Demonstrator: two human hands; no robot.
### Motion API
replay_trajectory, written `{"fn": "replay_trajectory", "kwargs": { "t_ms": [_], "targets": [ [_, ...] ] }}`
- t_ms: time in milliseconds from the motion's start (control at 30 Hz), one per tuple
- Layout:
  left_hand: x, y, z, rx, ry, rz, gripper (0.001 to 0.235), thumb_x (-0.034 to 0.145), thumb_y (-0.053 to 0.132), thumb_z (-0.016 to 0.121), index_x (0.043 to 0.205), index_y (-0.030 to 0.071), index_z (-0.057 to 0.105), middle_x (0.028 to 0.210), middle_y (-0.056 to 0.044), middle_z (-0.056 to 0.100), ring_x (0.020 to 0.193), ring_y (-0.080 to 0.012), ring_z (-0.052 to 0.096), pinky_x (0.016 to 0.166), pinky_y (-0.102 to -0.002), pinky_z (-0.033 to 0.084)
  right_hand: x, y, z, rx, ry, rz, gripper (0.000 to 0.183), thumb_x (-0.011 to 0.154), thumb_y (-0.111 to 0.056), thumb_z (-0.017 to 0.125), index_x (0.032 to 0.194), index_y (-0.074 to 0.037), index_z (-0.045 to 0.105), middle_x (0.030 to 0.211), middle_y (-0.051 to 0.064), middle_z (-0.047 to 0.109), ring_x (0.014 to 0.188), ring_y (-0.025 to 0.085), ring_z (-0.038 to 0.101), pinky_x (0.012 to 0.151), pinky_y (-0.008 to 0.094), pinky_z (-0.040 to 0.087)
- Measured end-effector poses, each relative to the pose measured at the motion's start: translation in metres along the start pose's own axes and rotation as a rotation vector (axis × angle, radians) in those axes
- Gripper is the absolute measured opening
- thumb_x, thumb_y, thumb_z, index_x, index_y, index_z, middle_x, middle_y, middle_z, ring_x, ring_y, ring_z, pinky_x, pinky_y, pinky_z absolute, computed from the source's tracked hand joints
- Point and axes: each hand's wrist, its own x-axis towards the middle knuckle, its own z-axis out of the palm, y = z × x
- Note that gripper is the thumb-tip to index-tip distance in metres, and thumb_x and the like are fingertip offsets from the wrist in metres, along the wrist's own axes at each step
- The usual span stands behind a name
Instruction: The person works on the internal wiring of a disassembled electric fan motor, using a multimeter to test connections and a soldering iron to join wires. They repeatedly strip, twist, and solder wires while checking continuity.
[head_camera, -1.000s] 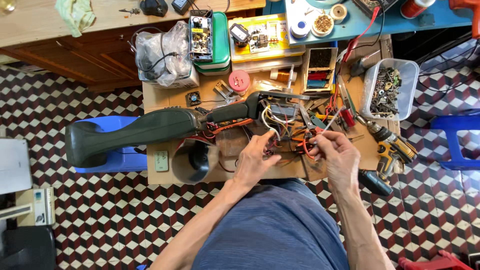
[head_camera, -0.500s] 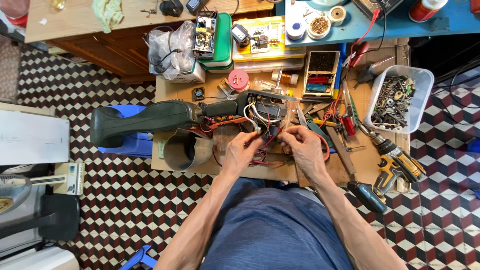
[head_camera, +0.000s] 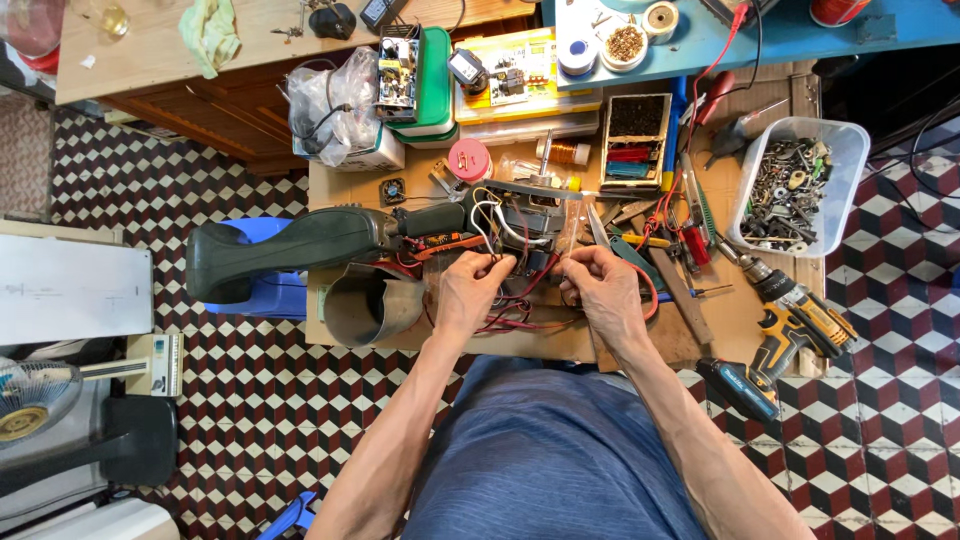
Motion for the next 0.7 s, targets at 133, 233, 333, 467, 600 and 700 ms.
{"fn": "replay_trajectory", "kwargs": {
  "t_ms": [133, 233, 333, 467, 600, 700],
  "targets": [
    [0.006, 0.004, -0.006, -0.026, -0.044, -0.012, 0.031, 0.088, 0.032, 0.077, 0.100, 0.004, 0.078, 0.086, -0.007, 0.068, 0.070, -0.0145, 0.064, 0.063, -0.030, 0.050, -0.001, 0.004, -0.007, -0.075, 0.011, -0.035, 0.015, 0.098, -0.012, 0.064, 0.106, 0.000, 0.067, 0.090, 0.004, 0.073, 0.073, 0.007, 0.065, 0.065, 0.022, 0.053],
    [0.010, 0.007, -0.015, -0.024, -0.104, -0.037, 0.030, 0.087, 0.030, 0.079, 0.103, 0.005, 0.081, 0.084, -0.010, 0.065, 0.070, -0.0186, 0.060, 0.063, -0.032, 0.048, -0.001, 0.003, -0.007, -0.122, 0.010, -0.034, 0.015, 0.099, -0.013, 0.064, 0.106, 0.000, 0.067, 0.089, 0.004, 0.072, 0.074, 0.007, 0.066, 0.065, 0.022, 0.053],
    [0.011, 0.011, -0.023, -0.034, -0.152, 0.078, 0.028, 0.088, 0.029, 0.077, 0.106, 0.008, 0.081, 0.087, -0.007, 0.071, 0.075, -0.0141, 0.067, 0.068, -0.030, 0.051, -0.002, -0.001, -0.006, -0.092, -0.001, -0.013, 0.015, 0.098, -0.012, 0.065, 0.107, 0.000, 0.067, 0.086, 0.004, 0.071, 0.073, 0.007, 0.065, 0.065, 0.022, 0.052],
    [0.010, 0.013, -0.026, -0.060, -0.182, 0.055, 0.026, 0.092, 0.025, 0.074, 0.109, 0.007, 0.080, 0.092, -0.005, 0.075, 0.077, -0.0099, 0.069, 0.069, -0.026, 0.053, -0.005, -0.006, -0.002, -0.075, -0.032, -0.004, 0.015, 0.098, -0.012, 0.066, 0.108, 0.000, 0.068, 0.084, 0.004, 0.070, 0.073, 0.007, 0.063, 0.065, 0.022, 0.052],
    [0.010, 0.007, -0.026, -0.257, -0.225, -0.131, 0.025, 0.094, 0.022, 0.072, 0.111, 0.005, 0.078, 0.089, -0.003, 0.078, 0.077, -0.0067, 0.070, 0.070, -0.022, 0.056, -0.005, -0.007, 0.003, -0.068, -0.019, -0.003, 0.016, 0.098, -0.011, 0.067, 0.107, 0.001, 0.069, 0.089, 0.007, 0.072, 0.073, 0.009, 0.062, 0.065, 0.023, 0.051],
    [0.005, 0.002, -0.024, -0.390, -0.220, -0.151, 0.025, 0.095, 0.021, 0.070, 0.112, 0.003, 0.076, 0.090, -0.002, 0.077, 0.079, -0.0062, 0.071, 0.072, -0.022, 0.057, -0.009, -0.001, 0.006, -0.082, 0.011, -0.029, 0.017, 0.097, -0.012, 0.065, 0.108, 0.000, 0.068, 0.098, 0.006, 0.077, 0.080, 0.008, 0.068, 0.069, 0.023, 0.053]
  ]
}}
